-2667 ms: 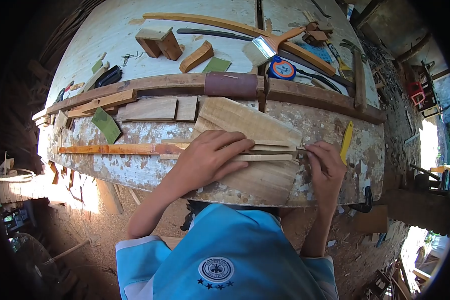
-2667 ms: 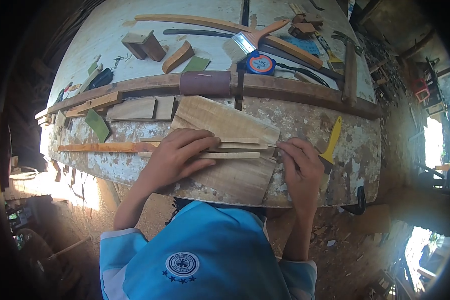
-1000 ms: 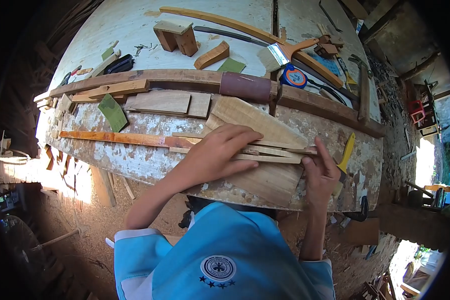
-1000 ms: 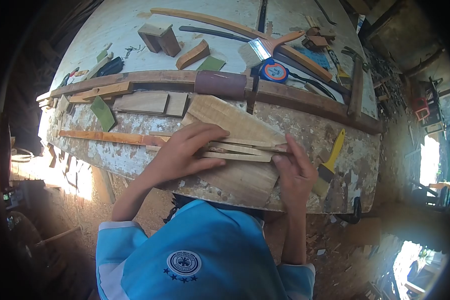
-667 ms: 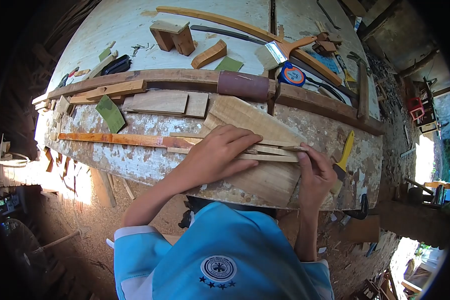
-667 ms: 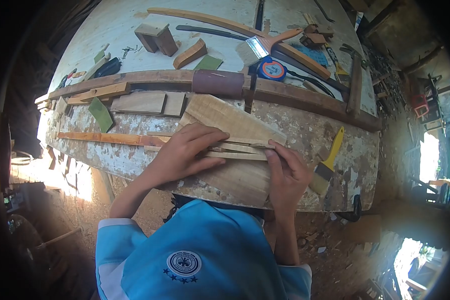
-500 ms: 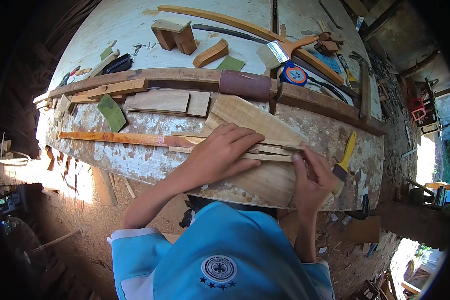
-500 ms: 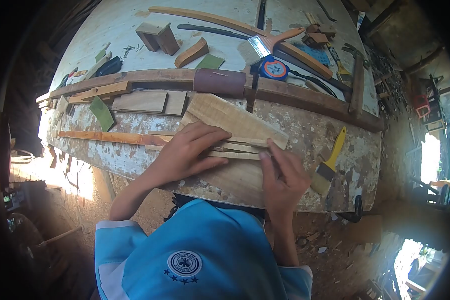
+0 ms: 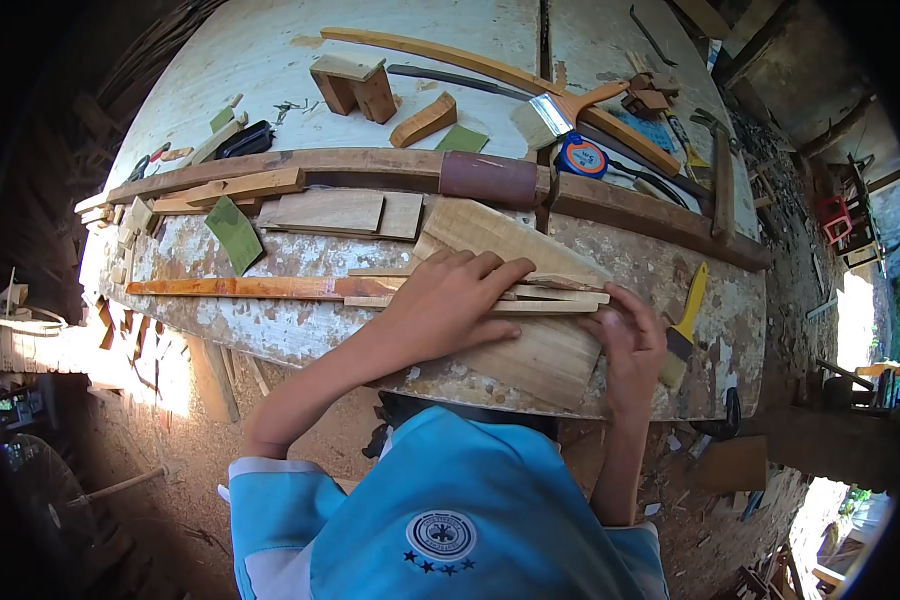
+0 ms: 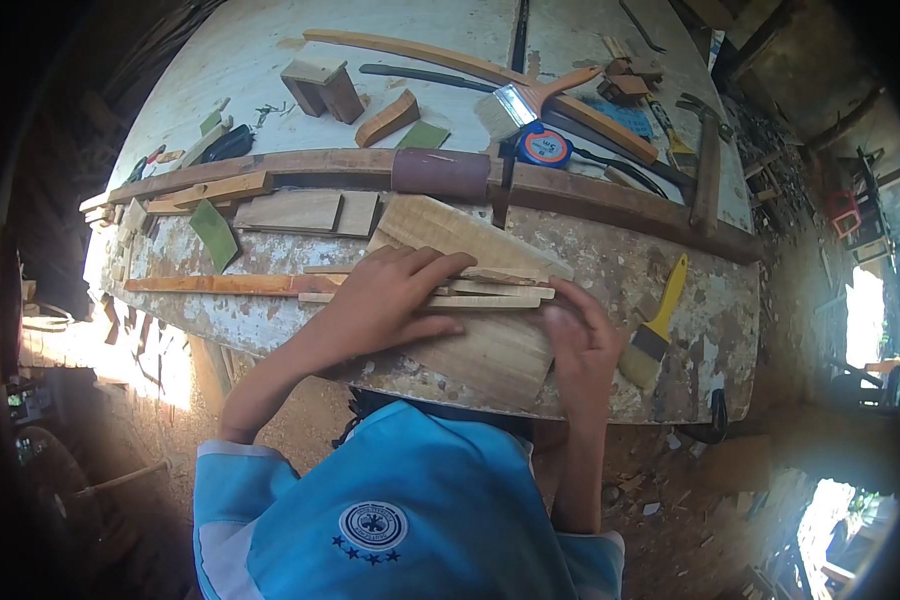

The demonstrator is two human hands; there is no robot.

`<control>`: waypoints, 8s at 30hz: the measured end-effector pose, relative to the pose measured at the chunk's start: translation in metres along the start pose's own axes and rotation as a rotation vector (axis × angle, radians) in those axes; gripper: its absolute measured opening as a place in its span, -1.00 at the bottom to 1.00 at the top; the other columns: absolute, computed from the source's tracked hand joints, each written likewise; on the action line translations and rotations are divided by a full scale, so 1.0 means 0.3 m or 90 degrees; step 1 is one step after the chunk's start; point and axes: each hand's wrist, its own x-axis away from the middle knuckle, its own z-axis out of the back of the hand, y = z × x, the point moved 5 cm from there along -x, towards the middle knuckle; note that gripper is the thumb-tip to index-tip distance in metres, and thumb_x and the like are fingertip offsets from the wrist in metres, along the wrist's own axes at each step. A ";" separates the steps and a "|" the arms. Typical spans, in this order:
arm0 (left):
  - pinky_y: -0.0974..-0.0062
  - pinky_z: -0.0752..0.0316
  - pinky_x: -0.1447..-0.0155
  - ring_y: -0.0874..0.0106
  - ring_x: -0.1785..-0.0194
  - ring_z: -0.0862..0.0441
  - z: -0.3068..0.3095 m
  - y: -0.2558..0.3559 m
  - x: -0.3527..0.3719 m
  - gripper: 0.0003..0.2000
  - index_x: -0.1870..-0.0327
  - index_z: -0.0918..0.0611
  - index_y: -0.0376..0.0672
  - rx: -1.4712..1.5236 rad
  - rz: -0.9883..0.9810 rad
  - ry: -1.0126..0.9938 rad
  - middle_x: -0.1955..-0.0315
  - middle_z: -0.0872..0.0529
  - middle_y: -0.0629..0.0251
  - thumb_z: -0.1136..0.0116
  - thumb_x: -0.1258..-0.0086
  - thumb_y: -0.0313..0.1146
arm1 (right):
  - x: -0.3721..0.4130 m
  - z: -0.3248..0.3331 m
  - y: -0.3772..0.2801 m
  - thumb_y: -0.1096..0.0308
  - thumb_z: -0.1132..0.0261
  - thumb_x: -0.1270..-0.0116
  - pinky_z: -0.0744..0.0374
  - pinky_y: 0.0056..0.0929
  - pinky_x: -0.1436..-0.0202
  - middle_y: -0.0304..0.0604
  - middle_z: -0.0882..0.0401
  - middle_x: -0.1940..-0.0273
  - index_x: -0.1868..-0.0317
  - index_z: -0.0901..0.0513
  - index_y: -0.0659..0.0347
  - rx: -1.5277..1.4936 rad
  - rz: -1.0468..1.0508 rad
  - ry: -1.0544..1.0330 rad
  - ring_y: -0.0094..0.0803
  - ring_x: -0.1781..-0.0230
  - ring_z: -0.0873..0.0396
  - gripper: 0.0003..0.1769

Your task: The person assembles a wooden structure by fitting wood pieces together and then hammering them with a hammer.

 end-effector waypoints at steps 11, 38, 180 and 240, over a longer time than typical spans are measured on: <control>0.34 -0.48 -0.02 0.18 0.01 -0.62 0.030 0.000 -0.027 -0.21 -0.41 -0.24 0.03 0.256 0.122 -0.247 0.10 -0.64 0.01 -0.34 -0.14 -0.04 | -0.014 0.013 -0.001 0.56 -0.19 -0.31 -0.57 -0.54 0.01 0.00 -0.59 0.07 -0.08 -0.51 0.45 -0.034 0.022 -0.060 -0.42 0.11 -0.60 -0.67; 0.21 -0.48 0.10 0.10 0.23 -0.60 -0.023 0.037 -0.017 -0.30 -0.40 -0.26 0.14 -0.124 -0.034 -0.065 0.26 -0.51 0.08 -0.19 -0.17 -0.10 | -0.438 0.224 -0.218 0.42 -0.22 -0.21 -0.46 -0.25 -0.12 0.03 -0.51 -0.05 -0.06 -0.52 0.27 0.476 0.212 -0.037 -0.13 -0.06 -0.50 -0.62; 0.53 -0.06 -0.42 0.49 -0.37 -0.23 -0.205 -0.024 -0.305 -0.51 -0.29 -0.41 -0.24 0.735 -0.097 -0.612 -0.30 -0.39 0.27 -0.13 -0.40 -0.22 | -0.978 0.628 -0.007 0.32 -0.24 0.11 -0.53 -0.24 0.06 0.27 -0.57 0.08 -0.04 -0.45 0.55 0.755 -0.088 0.144 -0.02 0.05 -0.59 -0.35; 0.60 -0.32 -0.25 0.51 -0.17 -0.46 -0.188 -0.058 -0.287 -0.39 -0.22 -0.43 -0.30 0.917 -0.107 -0.710 -0.11 -0.55 0.22 -0.39 -0.12 -0.36 | 0.237 0.101 -0.295 0.52 -0.26 -0.13 -0.56 -0.41 0.23 0.14 -0.60 0.17 -0.23 -0.30 0.47 0.412 0.015 -0.053 -0.24 0.34 -0.64 -0.37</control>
